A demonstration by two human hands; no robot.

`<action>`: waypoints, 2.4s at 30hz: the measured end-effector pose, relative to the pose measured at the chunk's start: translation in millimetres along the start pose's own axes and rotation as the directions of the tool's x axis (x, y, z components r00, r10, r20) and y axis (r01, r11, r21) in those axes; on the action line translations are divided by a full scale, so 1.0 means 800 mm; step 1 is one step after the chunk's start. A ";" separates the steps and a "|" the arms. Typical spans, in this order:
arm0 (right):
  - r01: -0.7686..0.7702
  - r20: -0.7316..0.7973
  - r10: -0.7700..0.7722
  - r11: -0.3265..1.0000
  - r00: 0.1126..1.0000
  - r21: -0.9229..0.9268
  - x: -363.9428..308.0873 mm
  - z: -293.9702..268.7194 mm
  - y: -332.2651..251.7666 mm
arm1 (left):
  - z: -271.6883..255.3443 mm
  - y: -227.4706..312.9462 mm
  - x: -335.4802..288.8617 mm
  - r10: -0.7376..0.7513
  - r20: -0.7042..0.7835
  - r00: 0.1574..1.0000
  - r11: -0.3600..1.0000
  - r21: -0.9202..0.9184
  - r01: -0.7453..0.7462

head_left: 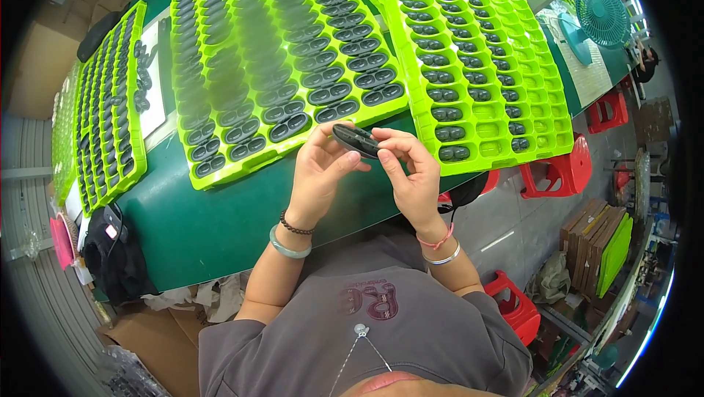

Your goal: The person assembles and sorts small black plastic components into trays by hand.

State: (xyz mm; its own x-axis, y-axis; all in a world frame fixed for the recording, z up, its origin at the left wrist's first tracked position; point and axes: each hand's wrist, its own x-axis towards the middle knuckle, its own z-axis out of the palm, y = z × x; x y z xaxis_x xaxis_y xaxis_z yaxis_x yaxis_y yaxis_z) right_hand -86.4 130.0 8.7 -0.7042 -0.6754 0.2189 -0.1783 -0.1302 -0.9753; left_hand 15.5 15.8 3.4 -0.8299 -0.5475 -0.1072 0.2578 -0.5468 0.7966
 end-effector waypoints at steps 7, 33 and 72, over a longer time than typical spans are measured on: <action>0.314 0.255 -0.220 0.845 0.942 -0.433 0.007 -0.011 -0.015 | -0.002 0.001 0.002 0.029 0.017 0.999 1.000 0.012 -0.029; -0.149 0.285 0.252 0.930 0.925 -0.336 0.015 -0.002 -0.009 | -0.009 0.030 -0.016 0.000 -0.072 0.997 0.639 0.767 0.056; 0.145 0.176 -0.096 0.946 0.980 -0.289 -0.033 0.006 0.036 | -0.205 0.219 0.130 0.591 0.127 0.796 -0.292 0.954 0.065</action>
State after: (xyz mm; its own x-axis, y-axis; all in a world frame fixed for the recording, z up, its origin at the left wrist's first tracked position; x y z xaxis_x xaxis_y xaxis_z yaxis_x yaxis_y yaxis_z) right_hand -69.6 141.2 -25.0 -0.5521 -0.7766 0.3035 -0.4692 -0.0116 -0.8830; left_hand 55.9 -241.0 34.0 -0.5713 -0.6791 0.4610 -0.6015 0.7285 0.3278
